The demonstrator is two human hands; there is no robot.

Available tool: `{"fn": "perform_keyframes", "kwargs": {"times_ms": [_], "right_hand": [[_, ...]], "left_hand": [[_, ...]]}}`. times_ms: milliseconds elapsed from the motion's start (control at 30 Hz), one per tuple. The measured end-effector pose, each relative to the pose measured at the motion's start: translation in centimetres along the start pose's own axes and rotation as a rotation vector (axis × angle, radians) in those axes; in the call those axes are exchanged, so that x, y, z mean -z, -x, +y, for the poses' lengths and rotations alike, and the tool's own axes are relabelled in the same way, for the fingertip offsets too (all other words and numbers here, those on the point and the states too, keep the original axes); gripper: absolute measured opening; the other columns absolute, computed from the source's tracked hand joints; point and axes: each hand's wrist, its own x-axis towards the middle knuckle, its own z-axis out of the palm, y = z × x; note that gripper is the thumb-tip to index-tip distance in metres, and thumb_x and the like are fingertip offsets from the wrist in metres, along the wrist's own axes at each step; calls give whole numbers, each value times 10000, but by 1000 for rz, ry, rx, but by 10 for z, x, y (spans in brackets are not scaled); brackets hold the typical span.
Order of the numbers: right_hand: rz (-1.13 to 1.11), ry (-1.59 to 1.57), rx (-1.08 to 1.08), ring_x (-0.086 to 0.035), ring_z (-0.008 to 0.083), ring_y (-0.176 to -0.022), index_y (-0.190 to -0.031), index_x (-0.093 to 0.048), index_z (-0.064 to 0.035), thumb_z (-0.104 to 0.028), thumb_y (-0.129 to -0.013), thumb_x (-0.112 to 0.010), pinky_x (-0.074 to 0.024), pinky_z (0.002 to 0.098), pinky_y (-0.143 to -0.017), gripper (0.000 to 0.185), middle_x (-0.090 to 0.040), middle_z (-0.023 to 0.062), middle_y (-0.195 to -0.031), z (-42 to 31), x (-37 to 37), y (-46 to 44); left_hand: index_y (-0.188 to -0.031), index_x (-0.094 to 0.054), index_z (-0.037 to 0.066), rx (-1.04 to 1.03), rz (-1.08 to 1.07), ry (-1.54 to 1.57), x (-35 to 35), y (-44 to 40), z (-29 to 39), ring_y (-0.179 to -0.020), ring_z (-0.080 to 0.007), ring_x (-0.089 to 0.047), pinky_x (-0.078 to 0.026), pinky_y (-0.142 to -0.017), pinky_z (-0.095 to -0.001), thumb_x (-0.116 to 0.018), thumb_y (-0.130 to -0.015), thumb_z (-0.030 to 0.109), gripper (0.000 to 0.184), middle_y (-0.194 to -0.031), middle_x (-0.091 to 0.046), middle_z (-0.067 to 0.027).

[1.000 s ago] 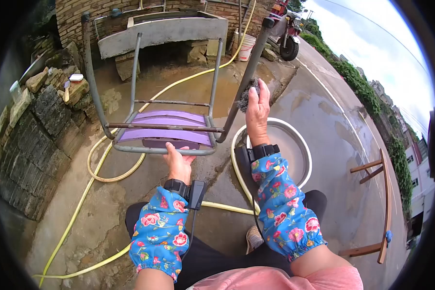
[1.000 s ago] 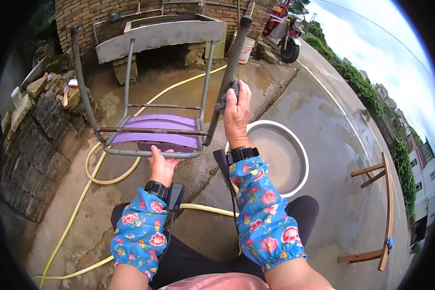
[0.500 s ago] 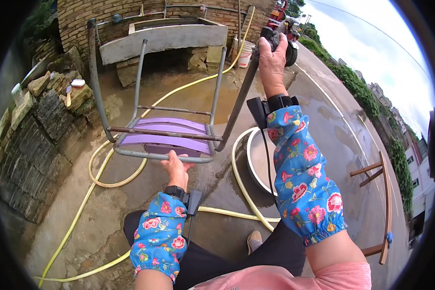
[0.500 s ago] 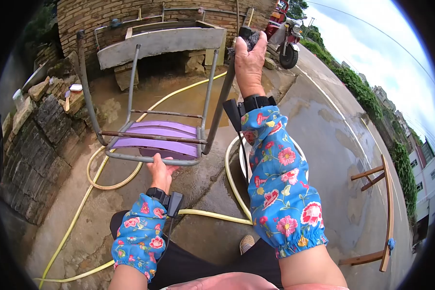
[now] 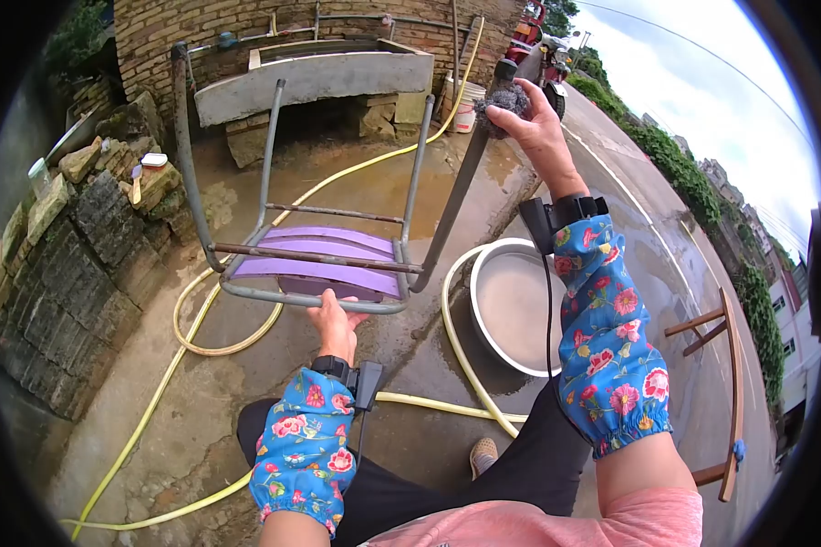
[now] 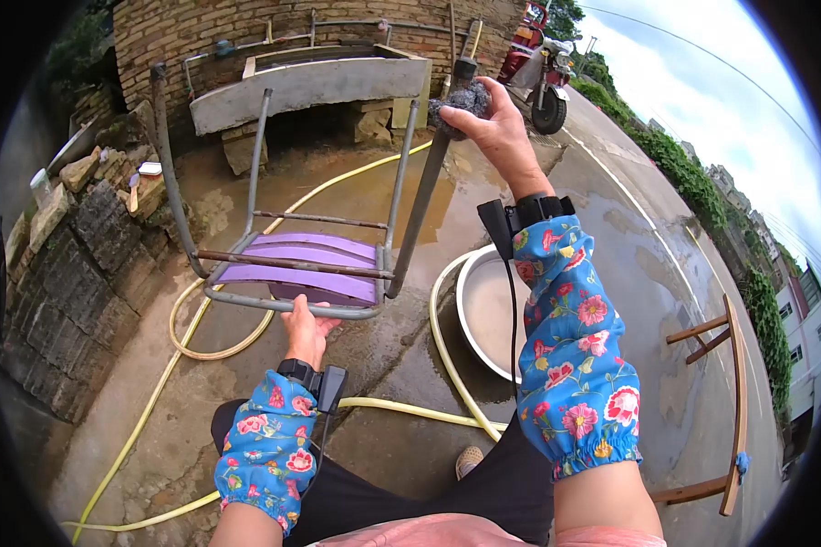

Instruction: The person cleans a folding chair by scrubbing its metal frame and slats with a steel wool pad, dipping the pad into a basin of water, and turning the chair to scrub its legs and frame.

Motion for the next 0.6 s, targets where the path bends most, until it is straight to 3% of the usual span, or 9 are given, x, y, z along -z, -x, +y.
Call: {"fn": "perform_keyframes", "kwargs": {"times_ms": [167,233,267,300,400,500,600], "right_hand": [[146,376,66,-600,137,-785,-1158,-495,12,-224,-737,-778,-509,274,-722,560,-631,102,-944,-6,-15,-10],[274,186,109,-587,113,-749,-1067,-546,13,-225,-739,-762,-501,263,-685,459,-635,60,-865,18,-26,-15],[326,-67,99,-580,98,-726,-991,-572,10,-199,-745,-744,-495,253,-673,365,-637,42,-831,30,-39,-12],[341,-160,23,-575,82,-715,-995,-568,0,-178,-750,-734,-490,243,-654,345,-638,36,-819,29,-48,6],[315,-80,-128,-587,77,-727,-962,-585,-36,-99,-787,-679,-491,232,-668,208,-629,9,-822,78,-80,90],[131,41,-394,-588,87,-745,-976,-596,-46,-92,-705,-695,-495,244,-704,291,-626,18,-840,122,-105,177],[152,-1,-263,-582,96,-770,-1054,-566,-18,-112,-685,-714,-495,249,-724,408,-614,33,-872,126,-96,163]], "left_hand": [[-1149,-344,13,-32,-21,-11,-1,0,2,-584,-305,-620,-572,-477,-441,-465,-892,206,343,-779,-593,-179],[-1143,-347,12,-38,-19,-9,-1,-3,3,-597,-303,-619,-571,-476,-443,-465,-888,201,338,-785,-589,-177],[-1137,-351,11,-37,-21,-2,0,-3,2,-611,-302,-619,-569,-475,-446,-466,-884,195,333,-792,-584,-174],[-1131,-354,11,-31,-24,4,1,-2,-1,-624,-301,-618,-568,-474,-448,-466,-880,190,328,-799,-580,-171],[-1133,-354,13,-4,13,9,-2,-2,0,-642,-296,-617,-569,-480,-458,-470,-880,184,327,-808,-574,-168],[-1131,-355,13,-10,-18,25,-8,8,6,-627,-290,-616,-570,-489,-469,-473,-877,176,324,-799,-574,-168],[-1130,-354,11,-3,-6,7,-6,3,3,-610,-284,-617,-570,-473,-455,-471,-877,171,322,-794,-575,-167]]}}
